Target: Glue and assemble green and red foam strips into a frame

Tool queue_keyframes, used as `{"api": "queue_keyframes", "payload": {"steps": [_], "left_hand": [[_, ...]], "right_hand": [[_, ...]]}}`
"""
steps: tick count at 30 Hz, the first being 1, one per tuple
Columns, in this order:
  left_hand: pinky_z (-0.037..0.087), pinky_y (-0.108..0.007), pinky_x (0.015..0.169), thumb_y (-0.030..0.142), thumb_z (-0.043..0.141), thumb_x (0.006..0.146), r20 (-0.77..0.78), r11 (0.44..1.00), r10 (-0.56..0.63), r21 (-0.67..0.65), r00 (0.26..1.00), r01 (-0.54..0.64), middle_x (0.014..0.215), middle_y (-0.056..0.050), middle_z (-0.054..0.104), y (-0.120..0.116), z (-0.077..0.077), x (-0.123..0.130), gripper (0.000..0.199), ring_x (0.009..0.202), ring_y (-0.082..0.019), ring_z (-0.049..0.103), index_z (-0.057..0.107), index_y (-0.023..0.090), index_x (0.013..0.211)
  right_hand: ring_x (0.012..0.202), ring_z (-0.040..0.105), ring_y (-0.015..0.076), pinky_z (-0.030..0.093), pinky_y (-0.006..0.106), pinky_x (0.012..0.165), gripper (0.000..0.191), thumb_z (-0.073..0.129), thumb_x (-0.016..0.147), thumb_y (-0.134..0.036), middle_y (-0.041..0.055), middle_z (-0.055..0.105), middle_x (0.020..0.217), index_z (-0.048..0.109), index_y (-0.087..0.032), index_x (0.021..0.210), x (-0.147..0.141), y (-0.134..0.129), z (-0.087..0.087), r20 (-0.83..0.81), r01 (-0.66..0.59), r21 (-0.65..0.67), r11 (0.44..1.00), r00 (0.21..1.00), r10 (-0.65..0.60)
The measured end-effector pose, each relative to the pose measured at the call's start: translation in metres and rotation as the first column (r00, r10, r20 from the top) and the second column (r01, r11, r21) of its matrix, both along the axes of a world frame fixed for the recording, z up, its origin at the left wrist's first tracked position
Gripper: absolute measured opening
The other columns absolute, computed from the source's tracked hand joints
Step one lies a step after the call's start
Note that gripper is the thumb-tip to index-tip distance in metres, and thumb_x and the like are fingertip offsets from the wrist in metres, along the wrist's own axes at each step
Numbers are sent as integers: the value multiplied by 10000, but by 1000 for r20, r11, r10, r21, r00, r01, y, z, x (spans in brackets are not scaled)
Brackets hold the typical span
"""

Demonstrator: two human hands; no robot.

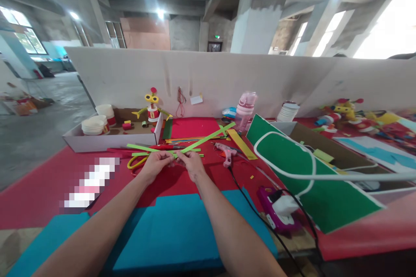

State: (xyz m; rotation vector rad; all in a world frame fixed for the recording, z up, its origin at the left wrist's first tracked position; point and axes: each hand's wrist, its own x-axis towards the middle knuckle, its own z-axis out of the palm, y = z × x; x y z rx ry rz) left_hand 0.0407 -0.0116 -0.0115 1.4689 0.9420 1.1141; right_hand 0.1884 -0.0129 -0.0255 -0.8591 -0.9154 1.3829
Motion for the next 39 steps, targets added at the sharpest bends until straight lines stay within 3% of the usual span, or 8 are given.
{"api": "queue_keyframes", "payload": {"steps": [8,12,20,24,27,30,34,39], "left_hand": [[385,-227,555,353,713,660,12,1000,-17,-26,1000,18,512,-25,612,0,1,-2,236,497,-104,510,637,134,614],[374,-233,549,344,711,650,12,999,-4,-40,1000,5,495,-20,596,0,2,-3,230,480,-102,491,628,135,603],[379,-228,559,344,711,656,-4,999,-18,-47,1000,18,488,-6,588,1,3,-6,236,484,-97,490,627,126,624],[418,-238,606,375,718,679,-17,989,-126,-77,992,124,547,-31,638,1,2,-12,268,529,-111,542,643,119,653],[448,-260,629,444,699,709,-43,961,-225,-175,973,214,649,-78,693,-1,5,-17,340,603,-153,612,680,107,742],[467,-277,655,467,694,715,-80,949,-256,-208,963,235,703,-96,710,-4,9,-19,377,653,-178,642,703,102,807],[457,-253,646,426,709,706,-139,977,-195,-116,971,180,643,-75,693,-5,11,-16,323,602,-147,611,713,104,721],[444,-243,607,387,708,697,-109,992,-100,-89,989,90,574,-54,668,-4,8,-10,280,543,-129,578,711,108,672]], "right_hand": [[531,573,128,532,302,620,347,832,516,-448,18,642,560,725,-151,661,0,1,0,63,36,-6,999,997,-36],[519,571,126,526,288,605,341,821,529,-456,17,629,535,671,-150,542,2,3,0,98,101,0,995,990,-100],[512,559,122,524,298,635,337,816,517,-451,-18,609,524,659,-159,580,13,11,0,83,254,42,966,963,-256],[490,523,108,499,276,588,344,815,510,-452,-31,578,499,631,-164,551,16,11,2,83,289,42,957,953,-291],[481,513,104,463,258,549,341,802,528,-461,-21,598,521,638,-163,561,13,6,4,148,230,56,972,961,-236],[482,523,113,429,250,526,337,797,541,-461,-9,606,508,662,-155,581,6,0,5,267,81,76,994,959,-98],[500,531,116,419,246,538,347,793,546,-468,-5,612,506,687,-144,609,-2,-6,8,285,-49,80,996,958,24],[536,524,114,424,253,582,340,766,585,-479,1,631,539,720,-146,641,-3,-6,8,288,-38,105,994,958,6]]}}
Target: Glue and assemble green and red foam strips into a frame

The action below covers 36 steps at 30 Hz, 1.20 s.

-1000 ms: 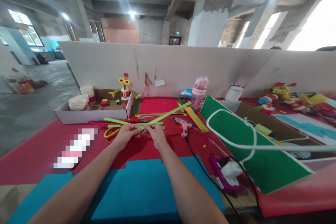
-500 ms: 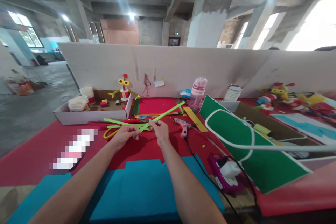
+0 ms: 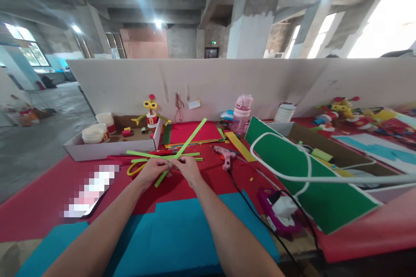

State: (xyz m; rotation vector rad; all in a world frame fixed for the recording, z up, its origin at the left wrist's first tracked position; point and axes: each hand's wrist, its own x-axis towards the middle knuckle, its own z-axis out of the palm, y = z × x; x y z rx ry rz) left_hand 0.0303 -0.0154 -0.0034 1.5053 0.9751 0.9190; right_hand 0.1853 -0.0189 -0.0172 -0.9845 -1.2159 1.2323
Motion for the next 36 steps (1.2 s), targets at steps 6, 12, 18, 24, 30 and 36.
{"api": "queue_keyframes", "payload": {"steps": [6,12,18,24,30,36], "left_hand": [[438,-249,573,383,740,658,33,998,-13,-66,999,15,550,-59,665,-2,0,3,276,505,-132,570,697,111,633],[431,-237,568,374,740,663,47,991,-82,-106,996,87,563,-63,675,-4,2,1,268,513,-131,579,677,118,617],[429,-231,569,353,735,672,43,976,-160,-144,986,164,557,-61,669,-5,4,-3,252,505,-121,567,673,115,618],[429,-227,579,341,728,679,8,964,-208,-166,978,206,559,-55,667,-6,5,-6,226,518,-118,566,685,120,655],[424,-225,573,354,731,678,-52,953,-250,-188,967,236,558,-58,667,-7,9,-8,235,513,-118,561,684,126,641],[442,-239,628,378,714,701,-108,944,-303,-172,947,282,574,-59,673,-9,14,-10,245,552,-129,576,694,139,651]], "right_hand": [[551,509,107,438,260,618,317,773,584,-461,5,655,599,754,-172,712,7,7,-5,-89,14,-13,1000,996,-15],[563,515,121,462,290,659,300,790,561,-440,15,669,620,759,-181,709,17,11,-1,-169,53,-17,998,984,-55],[528,498,105,443,275,612,302,788,554,-450,4,649,595,744,-175,672,29,15,4,-196,146,-22,989,969,-148],[486,470,88,388,233,520,343,799,511,-477,-26,559,503,698,-164,610,42,16,11,-250,244,-49,969,936,-248],[492,466,92,369,240,521,354,807,489,-475,-34,532,488,625,-173,519,58,20,15,-294,323,-27,946,902,-316],[495,459,80,406,244,550,339,829,457,-432,-46,523,498,627,-175,548,77,22,18,-388,380,-50,924,845,-369]]}}
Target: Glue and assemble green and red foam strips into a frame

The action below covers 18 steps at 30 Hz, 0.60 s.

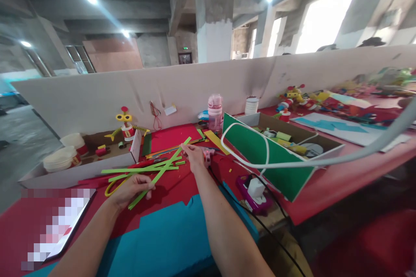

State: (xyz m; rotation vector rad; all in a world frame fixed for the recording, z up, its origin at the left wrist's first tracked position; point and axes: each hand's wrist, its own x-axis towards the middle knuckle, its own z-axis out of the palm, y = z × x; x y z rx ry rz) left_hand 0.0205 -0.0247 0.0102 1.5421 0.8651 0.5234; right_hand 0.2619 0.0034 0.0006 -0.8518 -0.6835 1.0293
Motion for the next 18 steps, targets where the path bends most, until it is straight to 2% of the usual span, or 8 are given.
{"api": "queue_keyframes", "payload": {"steps": [5,13,16,18], "left_hand": [[440,-240,649,381,693,724,-41,998,-39,57,998,42,584,-63,674,0,1,-1,266,573,-131,573,686,141,610],[435,-242,614,380,692,725,-61,997,-61,49,996,64,593,-59,679,-2,3,-1,241,562,-139,572,714,146,670],[446,-249,645,382,687,731,-54,995,-75,61,996,79,598,-63,683,-2,3,-1,247,573,-140,580,713,148,659],[451,-253,680,385,687,730,-30,995,-44,85,999,46,597,-61,681,-1,2,0,258,582,-138,584,700,149,627]], "right_hand": [[497,449,74,421,246,552,347,843,428,-416,-52,507,495,628,-173,549,14,6,-2,-83,61,4,998,995,-60],[514,470,103,466,281,575,383,840,410,-467,-36,520,511,653,-193,601,21,6,1,-107,164,32,986,981,-159],[531,497,111,481,282,594,392,791,501,-533,-10,573,559,655,-197,649,20,5,3,-111,185,55,981,978,-178],[569,541,128,500,290,626,431,696,608,-621,22,622,627,656,-201,698,17,4,6,-87,159,78,984,985,-152]]}}
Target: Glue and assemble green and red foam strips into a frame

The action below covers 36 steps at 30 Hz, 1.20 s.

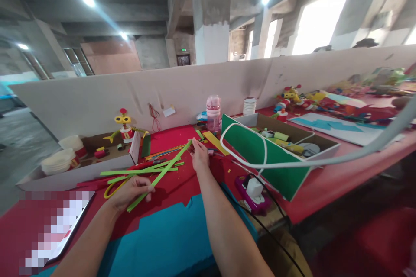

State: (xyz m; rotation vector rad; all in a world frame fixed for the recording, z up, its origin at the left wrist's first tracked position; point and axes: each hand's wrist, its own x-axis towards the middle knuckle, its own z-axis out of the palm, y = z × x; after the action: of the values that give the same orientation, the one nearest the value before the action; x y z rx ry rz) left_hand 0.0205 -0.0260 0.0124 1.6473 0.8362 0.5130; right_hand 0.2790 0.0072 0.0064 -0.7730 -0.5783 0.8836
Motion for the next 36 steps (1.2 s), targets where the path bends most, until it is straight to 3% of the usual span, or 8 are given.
{"api": "queue_keyframes", "payload": {"steps": [4,7,10,16,20,22,28,36], "left_hand": [[452,-251,676,404,693,717,80,994,105,-10,991,-105,600,-57,681,4,-6,1,272,575,-132,584,684,144,636],[450,-245,638,403,708,702,108,991,134,-38,985,-130,590,-60,678,6,-11,2,275,556,-132,582,677,136,642],[453,-243,624,416,718,693,109,992,128,-27,986,-126,598,-70,678,6,-11,2,298,558,-138,590,677,127,630],[493,-318,740,481,696,712,156,986,165,-55,974,-159,766,-117,722,3,-9,7,405,697,-196,653,729,99,842],[497,-332,736,486,708,700,209,983,186,-38,960,-182,716,-101,711,6,-14,7,416,649,-184,638,739,93,835],[498,-332,731,490,709,698,209,985,171,-57,963,-162,708,-106,710,6,-15,6,414,636,-184,638,742,97,824],[498,-315,707,456,737,673,185,986,120,-133,975,-96,694,-131,708,3,-12,5,379,636,-189,649,744,87,755],[517,-311,679,415,763,645,165,978,129,-185,978,-97,712,-143,716,2,-11,4,360,634,-194,663,743,73,756]], "right_hand": [[612,593,154,510,290,626,580,558,669,-749,80,670,704,668,-181,715,-19,-7,4,68,-254,-40,966,964,257],[576,571,135,486,262,592,506,680,625,-665,54,671,671,695,-167,717,-37,-13,1,178,-407,-90,909,892,416],[555,538,105,475,246,611,440,719,625,-589,19,654,647,728,-168,749,-51,-16,-4,276,-467,-121,876,832,482],[473,483,103,450,252,563,410,714,625,-566,-17,555,472,752,-168,715,-74,-23,-9,405,-445,-210,870,771,492],[487,513,126,416,248,516,366,692,652,-551,2,625,519,755,-192,689,-88,-29,-11,599,-403,-222,888,662,450],[498,530,141,410,254,512,360,672,675,-548,11,645,539,758,-198,692,-89,-29,-13,645,-363,-210,908,646,408],[491,518,141,395,260,517,423,640,690,-574,21,629,530,757,-168,699,-73,-19,-16,627,-216,-173,961,729,276],[495,498,121,408,247,505,405,703,636,-549,14,601,535,752,-156,719,-52,-12,-15,500,-153,-155,976,840,212]]}}
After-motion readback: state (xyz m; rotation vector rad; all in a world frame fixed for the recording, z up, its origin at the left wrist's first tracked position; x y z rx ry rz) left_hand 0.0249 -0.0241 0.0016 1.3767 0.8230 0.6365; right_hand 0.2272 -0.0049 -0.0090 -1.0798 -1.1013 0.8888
